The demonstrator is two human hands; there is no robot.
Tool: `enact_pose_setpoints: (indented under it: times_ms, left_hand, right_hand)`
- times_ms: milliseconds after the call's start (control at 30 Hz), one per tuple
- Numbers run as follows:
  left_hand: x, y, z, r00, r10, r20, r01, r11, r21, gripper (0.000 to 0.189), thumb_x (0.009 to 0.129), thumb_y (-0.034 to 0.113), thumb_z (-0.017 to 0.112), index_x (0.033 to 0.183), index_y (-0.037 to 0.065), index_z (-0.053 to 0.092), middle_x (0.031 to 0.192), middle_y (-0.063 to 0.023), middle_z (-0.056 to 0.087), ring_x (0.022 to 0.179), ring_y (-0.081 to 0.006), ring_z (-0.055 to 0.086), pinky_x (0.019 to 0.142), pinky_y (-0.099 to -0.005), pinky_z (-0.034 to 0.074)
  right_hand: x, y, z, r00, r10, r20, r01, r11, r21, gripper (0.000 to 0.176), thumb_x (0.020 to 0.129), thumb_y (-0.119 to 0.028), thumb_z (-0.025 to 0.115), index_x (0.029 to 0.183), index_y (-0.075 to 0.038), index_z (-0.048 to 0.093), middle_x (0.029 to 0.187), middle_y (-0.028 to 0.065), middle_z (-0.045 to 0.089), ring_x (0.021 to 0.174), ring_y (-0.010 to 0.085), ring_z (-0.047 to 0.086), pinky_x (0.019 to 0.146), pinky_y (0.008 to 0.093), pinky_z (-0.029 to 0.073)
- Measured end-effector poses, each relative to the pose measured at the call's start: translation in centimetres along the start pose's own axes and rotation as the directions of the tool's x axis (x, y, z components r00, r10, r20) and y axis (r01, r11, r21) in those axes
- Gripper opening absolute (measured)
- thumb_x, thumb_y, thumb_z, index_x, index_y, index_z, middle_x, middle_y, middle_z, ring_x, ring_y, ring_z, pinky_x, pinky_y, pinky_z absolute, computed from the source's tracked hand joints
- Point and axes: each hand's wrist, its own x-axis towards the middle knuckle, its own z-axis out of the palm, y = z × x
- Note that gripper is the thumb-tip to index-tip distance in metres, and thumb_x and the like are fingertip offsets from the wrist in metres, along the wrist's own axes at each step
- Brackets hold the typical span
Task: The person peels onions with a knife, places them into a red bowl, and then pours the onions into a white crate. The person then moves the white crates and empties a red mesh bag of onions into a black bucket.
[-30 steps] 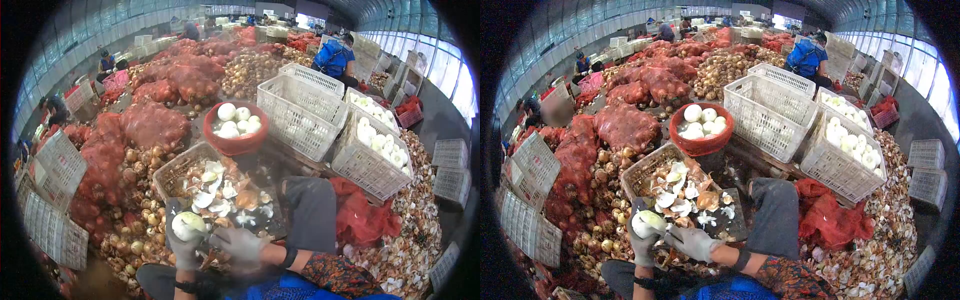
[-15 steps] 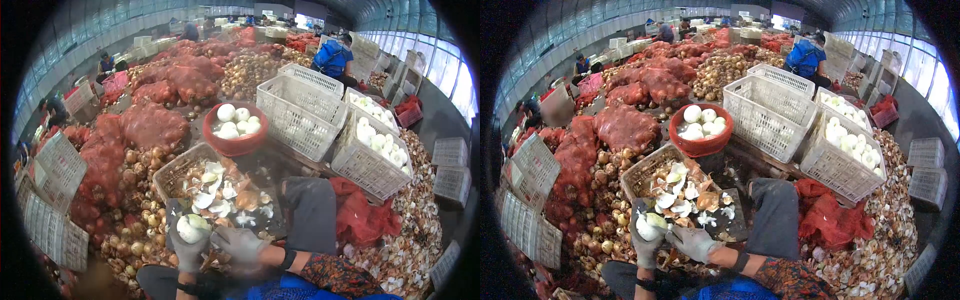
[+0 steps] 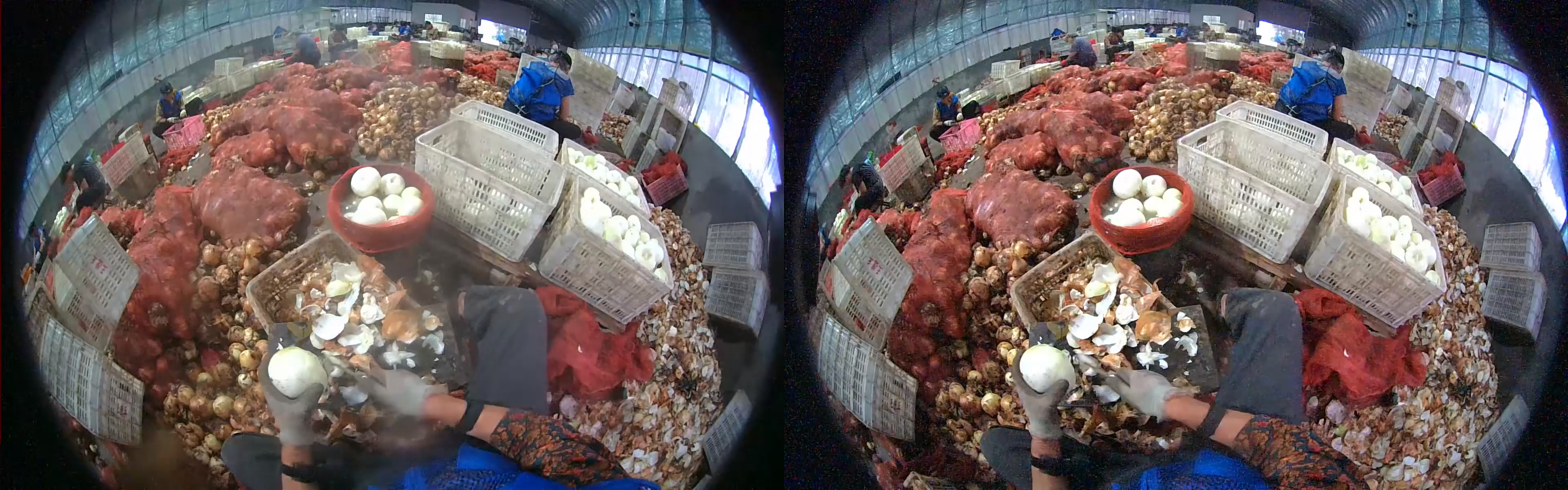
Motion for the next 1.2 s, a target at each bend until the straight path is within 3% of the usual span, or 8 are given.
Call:
enact_pose_setpoints:
  times_ms: [67, 200, 267, 433, 533, 633, 667, 1200]
  left_hand:
    - [0.2, -0.3, -0.1, 0.999, 0.032, -0.001, -0.032, 0.999, 0.044, 0.095, 0.056, 0.015, 0.082, 0.137, 0.004, 0.036, 0.121, -0.014, 0.053, 0.106, -0.0264, 0.058, 0.088, -0.0374, 0.052]
    - [-0.5, 0.3, 0.8, 1.0, -0.005, 0.018, 0.005, 1.0, -0.012, 0.092, 0.058, 0.015, 0.083, 0.137, 0.004, 0.037, 0.122, -0.0126, 0.053, 0.105, -0.0255, 0.058, 0.088, -0.0364, 0.051]
    - [-0.4, -0.5, 0.8, 0.999, -0.006, 0.04, 0.007, 1.0, -0.014, 0.091, 0.06, 0.016, 0.084, 0.137, 0.004, 0.038, 0.122, -0.0123, 0.053, 0.103, -0.0249, 0.059, 0.087, -0.0358, 0.052]
    - [-0.5, -0.8, 1.0, 0.991, 0.093, 0.1, -0.105, 0.988, 0.117, 0.089, 0.063, 0.011, 0.084, 0.137, 0.001, 0.036, 0.126, -0.0135, 0.049, 0.11, -0.0247, 0.055, 0.092, -0.0357, 0.049]
    - [-0.6, 0.0, 1.2, 0.996, -0.021, 0.082, 0.02, 1.0, 0.017, 0.088, 0.062, 0.009, 0.083, 0.136, 0.0, 0.036, 0.123, -0.0142, 0.051, 0.106, -0.0248, 0.058, 0.088, -0.0346, 0.052]
    - [-0.6, 0.7, 0.9, 0.995, -0.074, 0.068, 0.078, 0.995, -0.059, 0.086, 0.062, 0.012, 0.082, 0.135, 0.002, 0.037, 0.12, -0.0143, 0.054, 0.102, -0.0248, 0.061, 0.084, -0.0349, 0.054]
    - [-0.6, 1.0, 0.8, 0.995, -0.073, 0.069, 0.079, 0.994, -0.08, 0.085, 0.062, 0.015, 0.083, 0.134, 0.004, 0.039, 0.119, -0.0135, 0.056, 0.103, -0.0247, 0.061, 0.085, -0.0348, 0.054]
    - [-0.2, 0.4, -0.2, 0.993, -0.115, -0.02, 0.108, 0.971, -0.213, 0.088, 0.059, 0.015, 0.078, 0.137, 0.005, 0.037, 0.118, -0.0138, 0.055, 0.105, -0.0294, 0.059, 0.089, -0.0411, 0.052]
  right_hand:
    - [0.4, 0.7, 0.5, 0.987, 0.162, 0.004, -0.162, 0.982, 0.099, 0.052, 0.099, -0.05, 0.035, 0.125, -0.008, 0.052, 0.1, 0.0267, 0.064, 0.095, 0.0442, 0.062, 0.081, 0.0499, 0.049]
    - [-0.1, -0.1, 0.1, 0.998, -0.022, -0.065, 0.034, 0.982, 0.185, 0.048, 0.098, -0.047, 0.04, 0.13, -0.012, 0.049, 0.108, 0.0269, 0.062, 0.097, 0.0451, 0.061, 0.083, 0.0506, 0.049]
    - [-1.3, -4.3, -2.0, 0.997, 0.081, -0.006, -0.077, 0.962, 0.263, 0.046, 0.098, -0.044, 0.042, 0.129, -0.011, 0.05, 0.109, 0.027, 0.061, 0.098, 0.045, 0.061, 0.083, 0.051, 0.049]
    - [-1.2, -4.7, -0.5, 0.978, -0.199, -0.059, 0.204, 0.975, 0.089, 0.041, 0.099, -0.041, 0.042, 0.119, -0.007, 0.05, 0.103, 0.0283, 0.062, 0.096, 0.0465, 0.06, 0.083, 0.0511, 0.049]
    - [-0.5, -3.9, -0.1, 0.937, -0.333, -0.109, 0.332, 0.943, -0.028, 0.04, 0.099, -0.039, 0.042, 0.121, -0.006, 0.05, 0.096, 0.0275, 0.063, 0.093, 0.0454, 0.061, 0.082, 0.051, 0.049]
    - [-1.5, -5.7, -1.3, 0.997, -0.076, 0.0, 0.076, 0.997, -0.006, 0.029, 0.096, -0.021, 0.047, 0.12, -0.006, 0.052, 0.112, 0.0187, 0.056, 0.09, 0.0389, 0.061, 0.076, 0.0462, 0.051]
    - [-1.2, -3.2, 0.4, 0.945, -0.303, -0.124, 0.293, 0.952, -0.088, 0.033, 0.097, -0.03, 0.048, 0.117, -0.005, 0.054, 0.102, 0.0226, 0.061, 0.09, 0.0404, 0.062, 0.078, 0.0468, 0.05]
    - [-0.3, 0.3, 0.3, 0.985, 0.161, -0.065, -0.147, 0.972, 0.185, 0.055, 0.097, -0.054, 0.038, 0.116, -0.005, 0.055, 0.098, 0.026, 0.064, 0.096, 0.0427, 0.061, 0.083, 0.0483, 0.048]
